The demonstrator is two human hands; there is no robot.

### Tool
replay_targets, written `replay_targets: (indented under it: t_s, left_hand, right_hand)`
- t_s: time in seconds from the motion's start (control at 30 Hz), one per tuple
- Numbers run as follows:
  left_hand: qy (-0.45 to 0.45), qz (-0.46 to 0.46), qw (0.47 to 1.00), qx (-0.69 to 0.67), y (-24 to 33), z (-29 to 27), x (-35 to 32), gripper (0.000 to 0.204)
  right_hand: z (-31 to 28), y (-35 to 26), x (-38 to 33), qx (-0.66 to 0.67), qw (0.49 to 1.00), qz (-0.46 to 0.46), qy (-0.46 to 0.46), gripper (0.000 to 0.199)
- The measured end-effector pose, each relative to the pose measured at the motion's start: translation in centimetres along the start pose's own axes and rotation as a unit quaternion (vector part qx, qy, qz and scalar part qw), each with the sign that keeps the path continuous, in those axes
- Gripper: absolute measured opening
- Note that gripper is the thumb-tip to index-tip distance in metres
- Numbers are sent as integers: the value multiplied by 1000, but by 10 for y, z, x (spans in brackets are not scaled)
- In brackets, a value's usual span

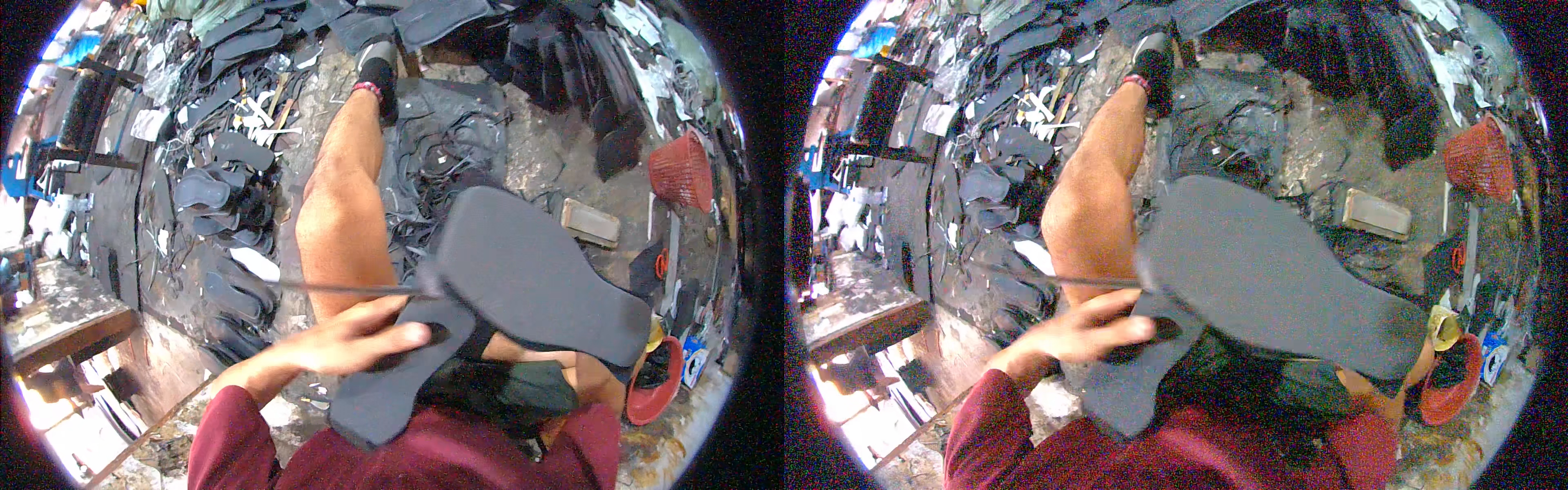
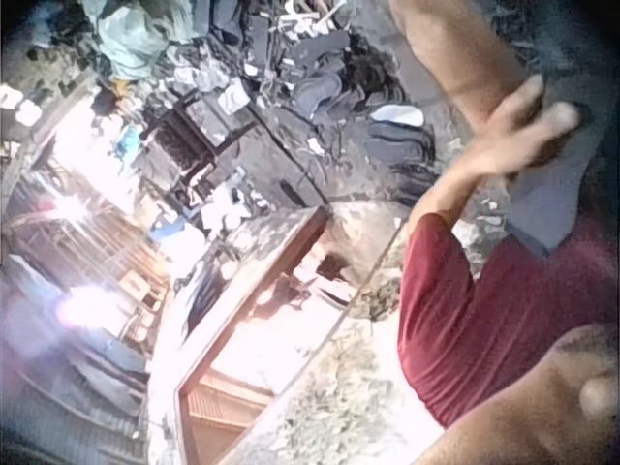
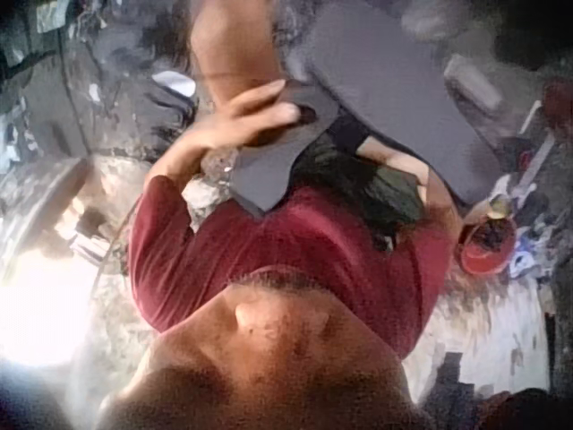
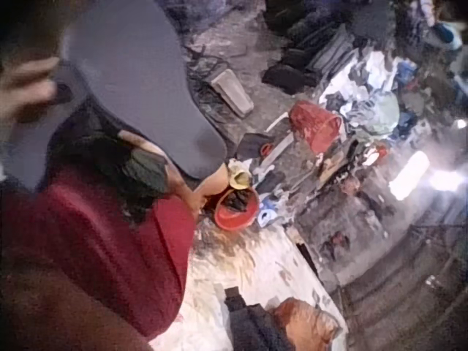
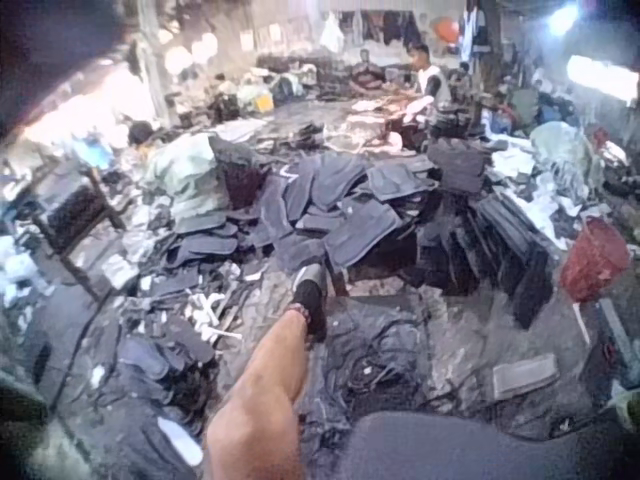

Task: The person sits on the floor and uses a large knife to cut black rubber sheets into smaller pieces. They repeatedly pick up sheets, cut them, and place the cut pieces aside.

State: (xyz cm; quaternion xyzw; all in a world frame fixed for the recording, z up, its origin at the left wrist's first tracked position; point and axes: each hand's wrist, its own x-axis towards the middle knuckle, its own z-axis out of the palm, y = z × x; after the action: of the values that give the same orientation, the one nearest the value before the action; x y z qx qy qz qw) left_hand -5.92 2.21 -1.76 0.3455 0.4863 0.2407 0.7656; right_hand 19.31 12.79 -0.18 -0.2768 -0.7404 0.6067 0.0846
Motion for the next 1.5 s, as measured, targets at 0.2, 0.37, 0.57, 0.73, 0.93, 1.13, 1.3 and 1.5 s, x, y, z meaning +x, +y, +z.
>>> replay_targets:
  t_s: [0.2,0.37,0.57,0.73,0.93,1.13,1.3,1.5]
  left_hand:
    - [20,442,853,-277,-26,48,25,96]
    - [301,241,877,-287,34,74,57,42]
    - [270,263,843,-384,24,83,71,41]
    - [337,135,853,-375,-6,76,60,36]
    - [328,149,866,-346,-52,75,55,36]
    - [366,79,840,-394,-38,74,40,45]
    - [413,34,846,-335,-41,71,36,52]
    - [421,79,857,-285,-43,71,40,46]
  right_hand:
    - [44,18,-36,19,955,-55,291,37]
    - [66,12,-40,277,888,-68,361,45]
    - [107,64,-90,-55,890,-28,453,43]
    - [113,74,-120,-169,887,-26,430,32]
    - [96,54,-86,-146,939,30,309,37]
    - [106,67,-83,9,931,-18,364,39]
    - [120,92,-118,-81,940,12,331,36]
    - [119,93,-66,-1,918,28,396,34]
